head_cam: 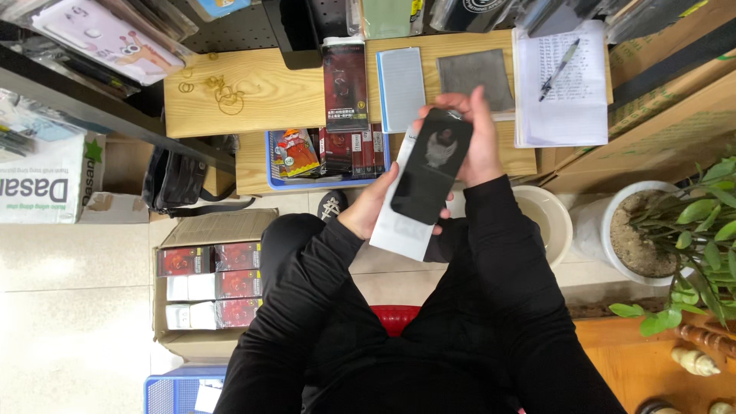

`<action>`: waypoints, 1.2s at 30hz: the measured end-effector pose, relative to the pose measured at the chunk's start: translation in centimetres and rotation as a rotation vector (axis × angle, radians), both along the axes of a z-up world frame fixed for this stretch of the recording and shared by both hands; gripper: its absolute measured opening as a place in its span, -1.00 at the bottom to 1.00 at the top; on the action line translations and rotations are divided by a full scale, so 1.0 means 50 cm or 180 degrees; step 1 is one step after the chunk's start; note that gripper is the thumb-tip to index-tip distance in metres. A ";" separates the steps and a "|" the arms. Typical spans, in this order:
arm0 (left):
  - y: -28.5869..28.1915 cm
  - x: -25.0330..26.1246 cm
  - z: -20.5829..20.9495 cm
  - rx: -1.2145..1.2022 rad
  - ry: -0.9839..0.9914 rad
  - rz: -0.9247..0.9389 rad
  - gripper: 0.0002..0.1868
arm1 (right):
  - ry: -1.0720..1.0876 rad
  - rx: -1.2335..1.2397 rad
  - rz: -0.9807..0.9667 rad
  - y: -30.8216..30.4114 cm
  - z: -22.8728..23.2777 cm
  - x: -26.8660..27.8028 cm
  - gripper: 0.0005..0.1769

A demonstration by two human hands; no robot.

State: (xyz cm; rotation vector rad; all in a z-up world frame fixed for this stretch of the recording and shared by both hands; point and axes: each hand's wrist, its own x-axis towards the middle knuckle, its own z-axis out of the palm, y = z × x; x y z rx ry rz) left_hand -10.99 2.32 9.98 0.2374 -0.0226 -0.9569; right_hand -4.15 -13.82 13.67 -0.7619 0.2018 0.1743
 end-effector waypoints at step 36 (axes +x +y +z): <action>0.070 0.056 -0.034 0.0967 -0.0310 0.1640 -0.45 | -0.3805 -0.4816 -0.0270 0.040 -0.047 -0.030 -0.33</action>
